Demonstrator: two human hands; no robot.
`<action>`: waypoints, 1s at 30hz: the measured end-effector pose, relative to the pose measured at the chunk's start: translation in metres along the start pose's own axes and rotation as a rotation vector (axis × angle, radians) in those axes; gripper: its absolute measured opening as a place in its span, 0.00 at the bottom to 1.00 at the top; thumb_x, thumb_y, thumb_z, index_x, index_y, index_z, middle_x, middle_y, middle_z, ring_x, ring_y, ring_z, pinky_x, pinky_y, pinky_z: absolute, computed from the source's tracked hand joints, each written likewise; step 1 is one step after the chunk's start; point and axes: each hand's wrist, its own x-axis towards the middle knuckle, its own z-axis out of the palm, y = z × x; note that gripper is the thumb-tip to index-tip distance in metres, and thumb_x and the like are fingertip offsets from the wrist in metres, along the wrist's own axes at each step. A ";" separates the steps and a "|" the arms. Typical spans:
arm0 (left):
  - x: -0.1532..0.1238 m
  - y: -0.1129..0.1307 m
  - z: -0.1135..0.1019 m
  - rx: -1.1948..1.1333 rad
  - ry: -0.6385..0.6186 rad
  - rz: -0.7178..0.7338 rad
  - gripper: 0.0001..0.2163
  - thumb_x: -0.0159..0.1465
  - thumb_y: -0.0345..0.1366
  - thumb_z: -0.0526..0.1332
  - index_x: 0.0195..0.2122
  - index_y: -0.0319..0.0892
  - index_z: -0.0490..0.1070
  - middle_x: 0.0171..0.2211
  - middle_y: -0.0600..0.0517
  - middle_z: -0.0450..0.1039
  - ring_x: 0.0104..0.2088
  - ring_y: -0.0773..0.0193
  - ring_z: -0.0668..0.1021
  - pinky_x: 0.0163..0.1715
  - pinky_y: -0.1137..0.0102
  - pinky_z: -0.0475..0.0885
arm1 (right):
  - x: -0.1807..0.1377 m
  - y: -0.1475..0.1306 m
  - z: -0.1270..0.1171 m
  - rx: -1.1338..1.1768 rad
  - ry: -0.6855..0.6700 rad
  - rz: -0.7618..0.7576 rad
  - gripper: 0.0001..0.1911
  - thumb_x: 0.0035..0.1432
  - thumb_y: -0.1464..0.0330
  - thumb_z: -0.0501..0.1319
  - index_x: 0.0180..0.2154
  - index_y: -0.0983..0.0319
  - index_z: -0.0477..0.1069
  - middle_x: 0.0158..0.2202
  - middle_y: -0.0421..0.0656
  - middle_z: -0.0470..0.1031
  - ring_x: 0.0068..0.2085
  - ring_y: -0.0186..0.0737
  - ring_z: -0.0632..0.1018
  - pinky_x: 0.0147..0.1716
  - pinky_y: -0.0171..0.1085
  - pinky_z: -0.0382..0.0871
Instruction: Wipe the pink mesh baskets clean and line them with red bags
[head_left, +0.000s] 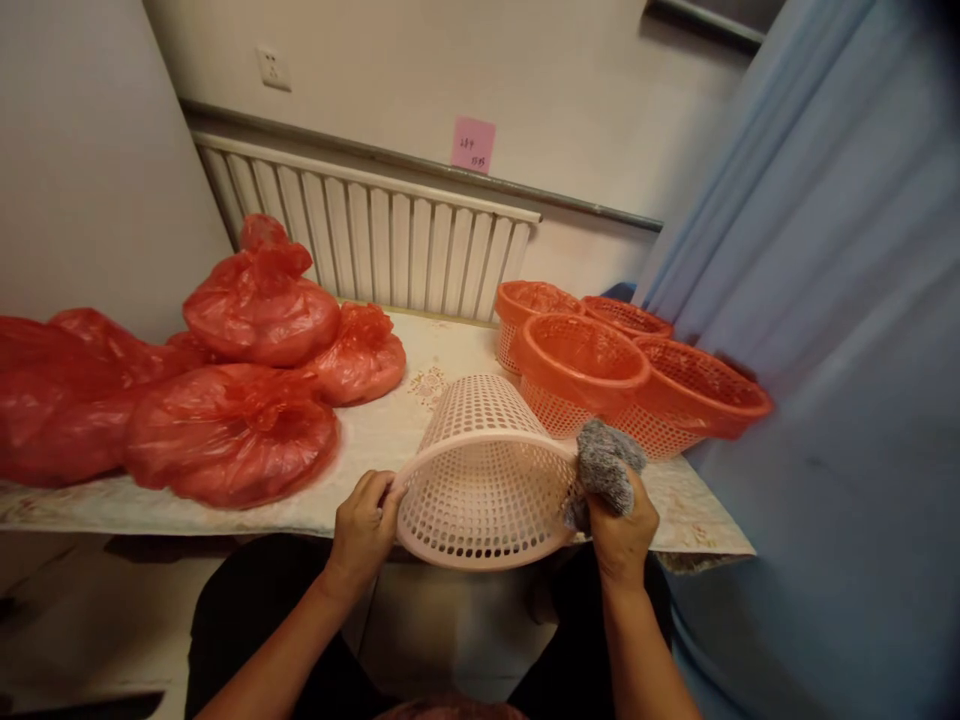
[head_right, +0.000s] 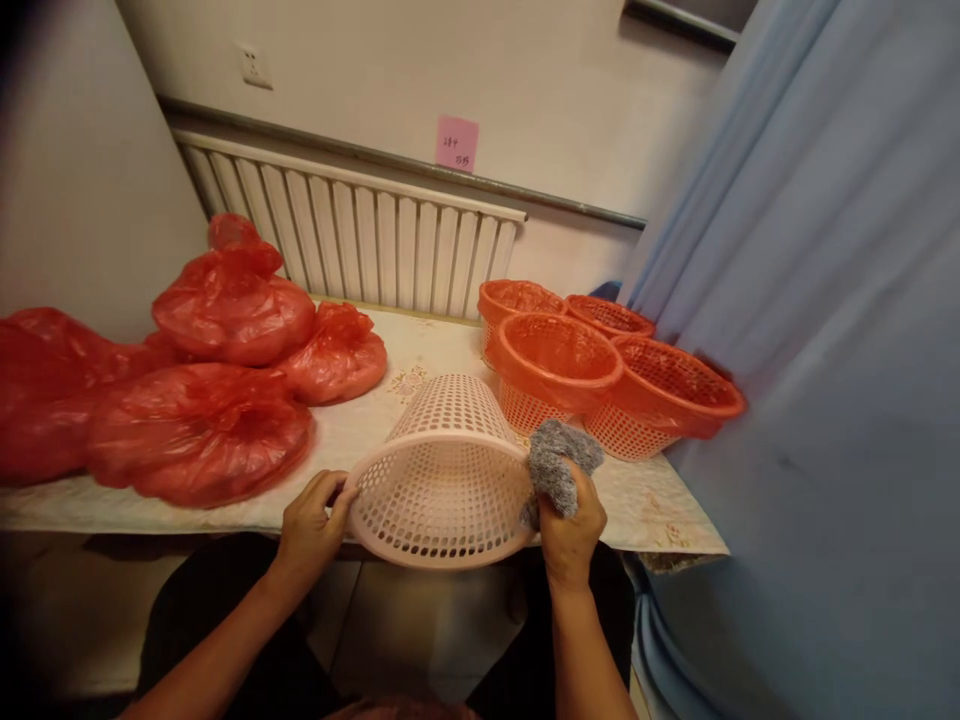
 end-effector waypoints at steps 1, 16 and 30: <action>-0.003 0.002 0.000 0.011 0.016 -0.012 0.07 0.66 0.35 0.53 0.34 0.42 0.68 0.30 0.52 0.70 0.32 0.62 0.73 0.35 0.70 0.68 | -0.004 -0.004 0.003 0.006 0.084 0.040 0.21 0.50 0.60 0.66 0.45 0.65 0.75 0.41 0.48 0.78 0.43 0.47 0.78 0.48 0.45 0.71; -0.017 0.017 0.008 -0.088 -0.023 -0.091 0.08 0.66 0.38 0.55 0.33 0.42 0.69 0.29 0.53 0.70 0.30 0.64 0.73 0.32 0.71 0.67 | -0.059 -0.040 0.014 0.197 0.055 0.283 0.24 0.45 0.59 0.70 0.41 0.65 0.73 0.37 0.50 0.80 0.41 0.51 0.80 0.43 0.47 0.74; -0.037 0.016 0.028 -0.152 -0.235 -0.052 0.14 0.70 0.42 0.47 0.31 0.44 0.66 0.28 0.53 0.68 0.30 0.62 0.72 0.32 0.69 0.67 | -0.039 -0.104 0.064 1.125 -0.119 0.934 0.27 0.58 0.56 0.60 0.55 0.61 0.66 0.48 0.44 0.77 0.50 0.40 0.76 0.55 0.44 0.68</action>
